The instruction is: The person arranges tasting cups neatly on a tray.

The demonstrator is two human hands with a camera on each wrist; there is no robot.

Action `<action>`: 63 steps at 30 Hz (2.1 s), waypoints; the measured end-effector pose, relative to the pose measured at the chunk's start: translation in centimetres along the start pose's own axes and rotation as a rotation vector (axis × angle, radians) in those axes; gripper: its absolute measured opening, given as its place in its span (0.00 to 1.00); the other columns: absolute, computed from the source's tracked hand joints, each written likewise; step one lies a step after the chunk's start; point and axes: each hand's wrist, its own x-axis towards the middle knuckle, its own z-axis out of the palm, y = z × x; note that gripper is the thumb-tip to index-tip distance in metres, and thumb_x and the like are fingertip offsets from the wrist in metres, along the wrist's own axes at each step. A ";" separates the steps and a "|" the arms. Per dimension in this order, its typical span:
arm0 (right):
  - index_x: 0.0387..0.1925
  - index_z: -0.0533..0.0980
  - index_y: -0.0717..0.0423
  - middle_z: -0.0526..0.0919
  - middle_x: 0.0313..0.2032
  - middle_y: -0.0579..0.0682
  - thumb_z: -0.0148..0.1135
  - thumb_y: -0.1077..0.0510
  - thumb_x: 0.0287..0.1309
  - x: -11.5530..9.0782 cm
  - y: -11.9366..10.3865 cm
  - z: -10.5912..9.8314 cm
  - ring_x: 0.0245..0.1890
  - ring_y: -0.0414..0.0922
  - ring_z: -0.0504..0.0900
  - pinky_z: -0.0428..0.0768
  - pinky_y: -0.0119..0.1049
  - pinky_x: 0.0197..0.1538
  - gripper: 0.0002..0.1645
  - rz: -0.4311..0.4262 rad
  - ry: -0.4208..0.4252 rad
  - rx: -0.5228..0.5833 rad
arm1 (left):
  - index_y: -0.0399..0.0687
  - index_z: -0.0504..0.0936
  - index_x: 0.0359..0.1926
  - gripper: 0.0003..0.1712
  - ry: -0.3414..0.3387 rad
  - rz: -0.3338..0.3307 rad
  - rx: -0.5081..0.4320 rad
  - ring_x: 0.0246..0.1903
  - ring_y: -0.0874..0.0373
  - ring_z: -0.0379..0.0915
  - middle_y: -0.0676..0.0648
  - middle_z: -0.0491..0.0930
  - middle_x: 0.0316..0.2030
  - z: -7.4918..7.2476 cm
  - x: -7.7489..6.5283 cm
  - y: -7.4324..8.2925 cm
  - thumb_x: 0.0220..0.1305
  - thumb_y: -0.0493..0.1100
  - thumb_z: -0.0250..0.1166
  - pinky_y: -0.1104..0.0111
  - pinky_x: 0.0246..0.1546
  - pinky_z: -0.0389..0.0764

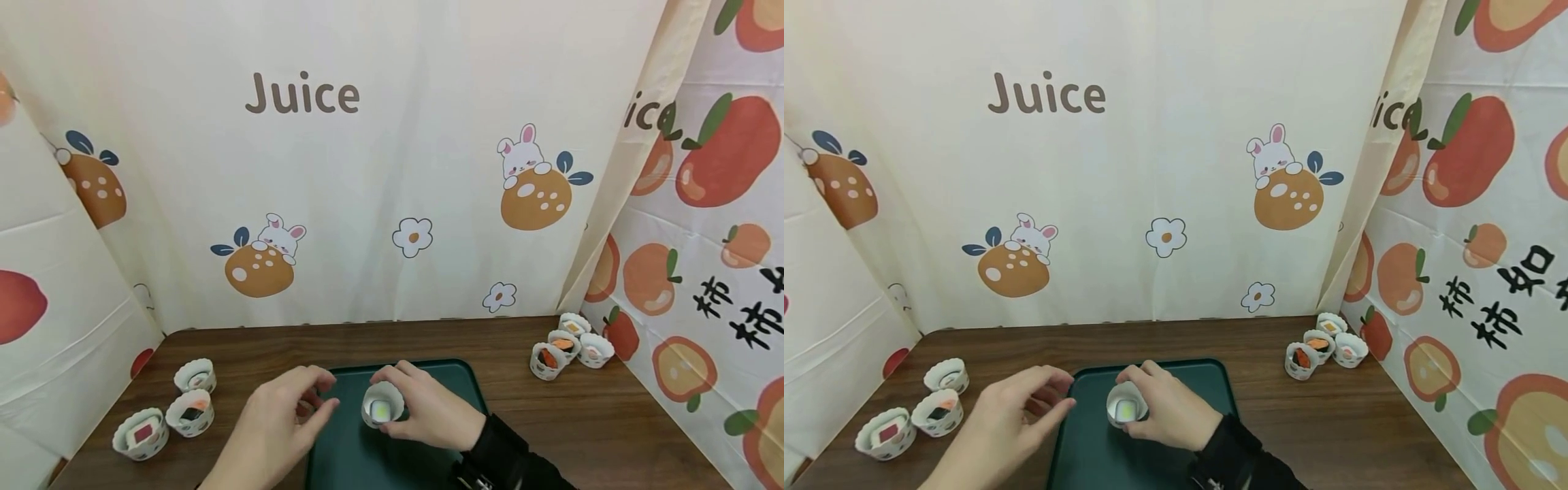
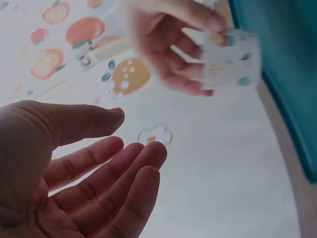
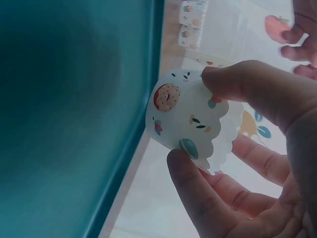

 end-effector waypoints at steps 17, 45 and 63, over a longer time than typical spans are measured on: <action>0.65 0.77 0.46 0.81 0.56 0.50 0.82 0.51 0.58 7.4 -0.7 2.2 0.44 0.39 0.77 0.82 0.32 0.46 0.35 0.153 -0.063 -0.103 | 0.58 0.88 0.45 0.15 0.144 -0.027 0.069 0.31 0.72 0.80 0.58 0.88 0.37 -2.7 -0.1 -0.9 0.60 0.40 0.82 0.75 0.31 0.83; 0.69 0.77 0.52 0.83 0.59 0.53 0.83 0.52 0.58 10.5 -0.9 4.5 0.45 0.39 0.81 0.84 0.31 0.47 0.39 0.179 -0.048 -0.147 | 0.55 0.88 0.46 0.15 0.176 -0.010 0.063 0.31 0.72 0.80 0.57 0.88 0.37 -3.3 0.0 -1.3 0.60 0.39 0.81 0.75 0.32 0.84; 0.69 0.73 0.51 0.82 0.60 0.53 0.82 0.51 0.59 8.9 -0.4 4.0 0.53 0.43 0.84 0.86 0.36 0.55 0.40 0.161 0.044 -0.142 | 0.57 0.88 0.48 0.16 0.109 -0.035 0.062 0.32 0.72 0.80 0.57 0.88 0.40 -3.2 0.3 -1.3 0.61 0.43 0.81 0.76 0.32 0.83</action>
